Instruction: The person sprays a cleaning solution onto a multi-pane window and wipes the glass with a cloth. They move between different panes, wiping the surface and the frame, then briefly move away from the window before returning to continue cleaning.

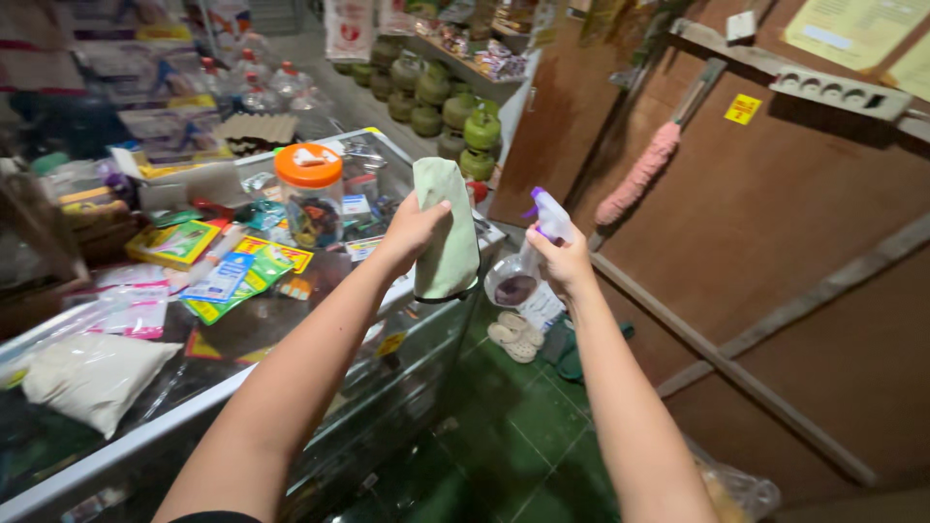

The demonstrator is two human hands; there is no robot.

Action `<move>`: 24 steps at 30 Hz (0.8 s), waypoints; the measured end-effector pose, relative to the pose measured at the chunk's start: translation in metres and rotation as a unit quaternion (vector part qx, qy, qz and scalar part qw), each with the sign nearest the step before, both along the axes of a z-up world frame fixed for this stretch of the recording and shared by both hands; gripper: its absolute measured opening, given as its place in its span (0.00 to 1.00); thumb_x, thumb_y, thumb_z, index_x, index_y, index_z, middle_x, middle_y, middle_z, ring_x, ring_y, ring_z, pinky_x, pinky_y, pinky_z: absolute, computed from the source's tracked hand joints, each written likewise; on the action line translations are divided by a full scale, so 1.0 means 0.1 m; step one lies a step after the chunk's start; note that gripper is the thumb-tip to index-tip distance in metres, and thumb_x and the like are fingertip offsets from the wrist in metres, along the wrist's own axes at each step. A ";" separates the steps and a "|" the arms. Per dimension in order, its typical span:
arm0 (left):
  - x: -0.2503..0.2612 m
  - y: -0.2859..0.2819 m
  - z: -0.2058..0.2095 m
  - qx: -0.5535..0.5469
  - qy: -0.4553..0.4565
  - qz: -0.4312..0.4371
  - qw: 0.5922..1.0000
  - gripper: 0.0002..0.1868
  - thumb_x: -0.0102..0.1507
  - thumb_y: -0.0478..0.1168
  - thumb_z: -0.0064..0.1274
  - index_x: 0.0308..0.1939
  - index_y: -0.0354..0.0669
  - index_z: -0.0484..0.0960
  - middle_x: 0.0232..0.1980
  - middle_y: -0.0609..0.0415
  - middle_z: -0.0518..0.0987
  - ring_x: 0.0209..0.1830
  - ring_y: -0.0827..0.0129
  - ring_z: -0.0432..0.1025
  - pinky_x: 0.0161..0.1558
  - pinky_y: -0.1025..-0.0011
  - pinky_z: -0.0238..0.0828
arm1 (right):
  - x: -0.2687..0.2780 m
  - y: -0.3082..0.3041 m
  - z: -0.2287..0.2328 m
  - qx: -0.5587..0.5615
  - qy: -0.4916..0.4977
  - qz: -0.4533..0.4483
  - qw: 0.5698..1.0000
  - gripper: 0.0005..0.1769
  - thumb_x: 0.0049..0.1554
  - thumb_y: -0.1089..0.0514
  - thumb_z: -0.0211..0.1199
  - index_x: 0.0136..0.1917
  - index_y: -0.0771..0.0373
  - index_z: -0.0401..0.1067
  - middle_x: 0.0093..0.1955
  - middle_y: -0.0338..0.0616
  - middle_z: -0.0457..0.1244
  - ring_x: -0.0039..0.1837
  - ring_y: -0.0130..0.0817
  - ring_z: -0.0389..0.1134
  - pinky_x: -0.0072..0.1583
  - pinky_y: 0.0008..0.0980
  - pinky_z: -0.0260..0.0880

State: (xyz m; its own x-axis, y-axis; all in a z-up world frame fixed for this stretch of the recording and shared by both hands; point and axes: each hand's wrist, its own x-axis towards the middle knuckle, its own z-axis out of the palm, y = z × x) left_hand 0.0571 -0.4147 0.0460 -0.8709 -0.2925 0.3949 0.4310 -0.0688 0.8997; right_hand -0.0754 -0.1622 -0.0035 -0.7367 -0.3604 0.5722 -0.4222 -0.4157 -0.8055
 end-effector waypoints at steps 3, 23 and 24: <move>0.02 -0.25 0.01 -0.003 -0.019 0.031 0.999 0.21 0.66 0.38 0.52 0.63 0.38 0.73 0.55 0.52 0.81 0.53 0.68 0.75 0.55 0.66 0.72 | 0.06 -0.34 0.12 0.003 -0.010 0.000 1.000 0.14 0.55 0.64 0.72 0.54 0.64 0.74 0.47 0.35 0.68 0.48 0.25 0.68 0.51 0.28 0.69; -0.31 -1.45 0.45 -0.065 0.046 0.082 0.993 0.20 0.65 0.36 0.54 0.61 0.37 0.75 0.54 0.53 0.83 0.51 0.70 0.76 0.55 0.69 0.74 | -0.37 -1.93 0.23 0.067 0.101 -0.032 0.992 0.33 0.52 0.63 0.75 0.70 0.65 0.69 0.57 0.36 0.68 0.57 0.24 0.67 0.60 0.27 0.69; -0.31 -1.47 0.48 -0.061 0.050 0.075 0.994 0.20 0.65 0.36 0.54 0.61 0.37 0.75 0.53 0.53 0.83 0.51 0.70 0.77 0.55 0.69 0.74 | -0.39 -1.93 0.23 0.072 0.110 -0.027 0.991 0.35 0.52 0.63 0.75 0.71 0.65 0.68 0.59 0.37 0.68 0.58 0.25 0.67 0.62 0.28 0.68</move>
